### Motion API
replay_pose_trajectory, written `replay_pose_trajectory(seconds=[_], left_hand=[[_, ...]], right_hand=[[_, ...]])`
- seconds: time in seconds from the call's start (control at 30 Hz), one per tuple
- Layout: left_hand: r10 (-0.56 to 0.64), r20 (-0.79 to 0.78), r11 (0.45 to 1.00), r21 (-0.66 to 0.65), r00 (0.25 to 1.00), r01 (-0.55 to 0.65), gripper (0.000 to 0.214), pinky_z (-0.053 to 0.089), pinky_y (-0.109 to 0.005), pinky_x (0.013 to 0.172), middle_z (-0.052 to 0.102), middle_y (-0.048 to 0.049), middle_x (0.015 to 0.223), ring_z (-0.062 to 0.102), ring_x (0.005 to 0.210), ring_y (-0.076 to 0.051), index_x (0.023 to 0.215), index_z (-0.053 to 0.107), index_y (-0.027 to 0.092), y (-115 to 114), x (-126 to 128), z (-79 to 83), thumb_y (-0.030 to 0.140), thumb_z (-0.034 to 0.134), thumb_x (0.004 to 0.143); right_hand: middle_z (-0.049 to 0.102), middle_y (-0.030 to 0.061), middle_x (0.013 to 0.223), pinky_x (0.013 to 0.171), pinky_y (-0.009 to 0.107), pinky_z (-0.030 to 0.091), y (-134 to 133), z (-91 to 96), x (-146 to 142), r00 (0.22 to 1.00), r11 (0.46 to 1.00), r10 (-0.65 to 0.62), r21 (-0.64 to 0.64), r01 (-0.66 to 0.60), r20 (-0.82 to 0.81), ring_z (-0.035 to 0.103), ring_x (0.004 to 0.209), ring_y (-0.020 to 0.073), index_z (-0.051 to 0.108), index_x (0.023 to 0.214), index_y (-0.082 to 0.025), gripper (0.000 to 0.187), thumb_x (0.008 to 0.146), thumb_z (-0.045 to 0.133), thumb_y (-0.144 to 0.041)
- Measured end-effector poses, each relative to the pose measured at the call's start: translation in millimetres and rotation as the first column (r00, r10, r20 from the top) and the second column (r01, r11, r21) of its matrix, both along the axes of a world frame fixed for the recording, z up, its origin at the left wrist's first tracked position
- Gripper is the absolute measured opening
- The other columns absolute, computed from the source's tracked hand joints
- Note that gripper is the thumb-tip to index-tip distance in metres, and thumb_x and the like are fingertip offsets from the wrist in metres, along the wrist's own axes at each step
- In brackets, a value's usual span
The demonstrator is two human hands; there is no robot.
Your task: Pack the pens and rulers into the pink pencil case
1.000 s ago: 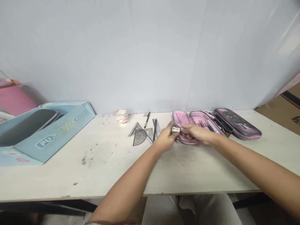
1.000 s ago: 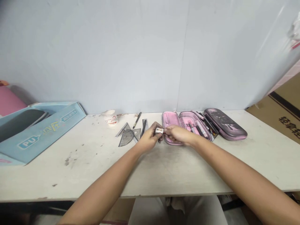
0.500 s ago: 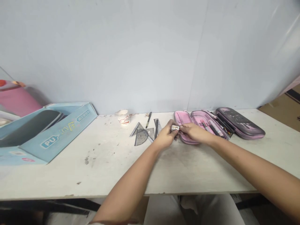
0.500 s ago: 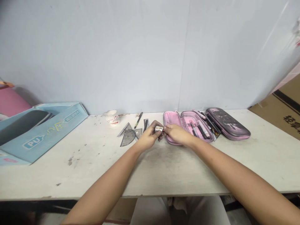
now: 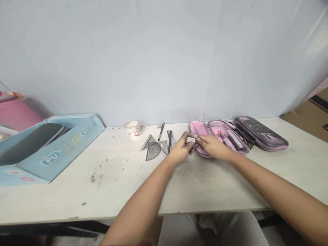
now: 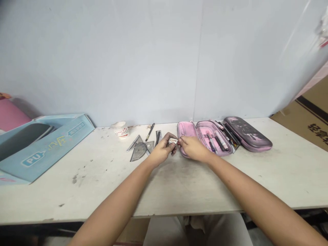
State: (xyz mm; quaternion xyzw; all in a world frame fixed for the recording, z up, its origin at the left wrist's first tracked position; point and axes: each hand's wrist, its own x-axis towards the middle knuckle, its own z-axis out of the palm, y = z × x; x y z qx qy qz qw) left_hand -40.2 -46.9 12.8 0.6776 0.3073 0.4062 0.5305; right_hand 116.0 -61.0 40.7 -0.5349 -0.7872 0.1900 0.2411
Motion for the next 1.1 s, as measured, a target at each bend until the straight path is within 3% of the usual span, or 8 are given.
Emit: replay_pose_trajectory(seconds=[0.07,0.13,0.27,0.33,0.53,0.73,0.9,1.1], left_hand=[[0.016,-0.047,0.999,0.046,0.999,-0.014,0.014,0.040,-0.021,0.057,0.048,0.0048,0.062,0.048,0.057,-0.008,0.093,0.044,0.018,3.5,-0.9,-3.0,0.022,0.048,0.080],[0.062,-0.021,0.997,0.054,0.998,-0.061,0.014,0.043,-0.023,0.061,0.052,0.0037,0.066,0.052,0.061,-0.009,0.093,0.044,0.018,6.6,-1.7,-4.7,0.022,0.048,0.080],[0.131,0.081,0.990,-0.066,0.988,-0.126,0.016,0.047,-0.026,0.068,0.057,0.0011,0.073,0.056,0.065,-0.010,0.094,0.045,0.017,6.1,-1.4,-1.4,0.023,0.051,0.080],[0.105,0.065,0.989,-0.111,0.992,-0.097,0.020,0.047,-0.026,0.069,0.058,0.0006,0.074,0.057,0.065,-0.010,0.098,0.048,0.016,2.2,0.2,2.0,0.022,0.053,0.079],[0.005,0.049,0.995,-0.095,0.999,0.000,0.040,0.045,-0.027,0.076,0.062,-0.0040,0.083,0.058,0.078,-0.014,0.115,0.054,0.016,-10.4,7.4,6.6,0.029,0.058,0.078],[0.039,0.111,0.988,-0.153,0.993,-0.022,0.054,0.043,-0.029,0.078,0.061,-0.0025,0.074,0.057,0.074,-0.014,0.125,0.047,0.017,-14.7,11.7,4.8,0.033,0.061,0.076],[0.004,0.122,0.980,-0.197,0.992,0.020,0.060,0.043,-0.029,0.076,0.061,-0.0019,0.071,0.056,0.069,-0.014,0.129,0.044,0.017,-15.0,11.6,5.1,0.034,0.063,0.075],[0.017,0.133,0.979,-0.202,0.991,0.010,0.058,0.043,-0.028,0.074,0.061,-0.0021,0.072,0.055,0.066,-0.012,0.127,0.046,0.017,-16.2,11.3,5.3,0.033,0.063,0.074]], right_hand=[[0.038,-0.0042,0.048,0.045,0.023,0.024,2.9,-2.6,6.1,0.952,0.956,-0.024,-0.285,-0.067,-0.307,0.034,0.043,0.0089,0.046,0.063,-0.018,0.031,0.085,0.036,-0.038],[0.028,-0.0085,0.045,0.040,0.021,0.015,4.0,-7.9,12.5,0.837,0.881,-0.144,-0.453,-0.134,-0.527,0.022,0.038,0.0060,0.044,0.065,-0.019,0.030,0.080,0.044,-0.045],[0.030,-0.0101,0.049,0.039,0.019,0.013,4.9,-23.2,15.3,0.589,0.905,-0.234,-0.394,-0.159,-0.774,0.021,0.038,0.0038,0.042,0.073,-0.020,0.033,0.074,0.051,-0.051],[0.035,-0.0094,0.053,0.039,0.019,0.018,5.8,-30.4,11.6,0.550,0.941,-0.188,-0.310,-0.136,-0.813,0.026,0.040,0.0041,0.042,0.078,-0.019,0.034,0.074,0.052,-0.051],[0.046,-0.0064,0.062,0.046,0.020,0.032,3.6,-39.7,8.3,0.685,0.992,-0.052,-0.115,-0.046,-0.727,0.042,0.050,0.0073,0.045,0.096,-0.020,0.030,0.079,0.049,-0.043],[0.049,-0.0056,0.064,0.049,0.021,0.036,-2.8,-37.4,12.2,0.663,0.996,0.035,-0.031,-0.088,-0.748,0.047,0.053,0.0084,0.041,0.107,-0.021,0.028,0.083,0.045,-0.035],[0.046,-0.0065,0.063,0.048,0.021,0.037,-6.7,-35.3,10.4,0.669,0.993,0.061,-0.024,-0.117,-0.741,0.046,0.051,0.0083,0.031,0.128,-0.025,0.046,0.084,0.044,-0.032],[0.049,-0.0040,0.065,0.054,0.023,0.038,-6.3,-35.1,13.3,0.797,0.998,0.067,0.048,-0.048,-0.600,0.045,0.056,0.0096,0.040,0.127,-0.023,0.043,0.085,0.041,-0.029]])
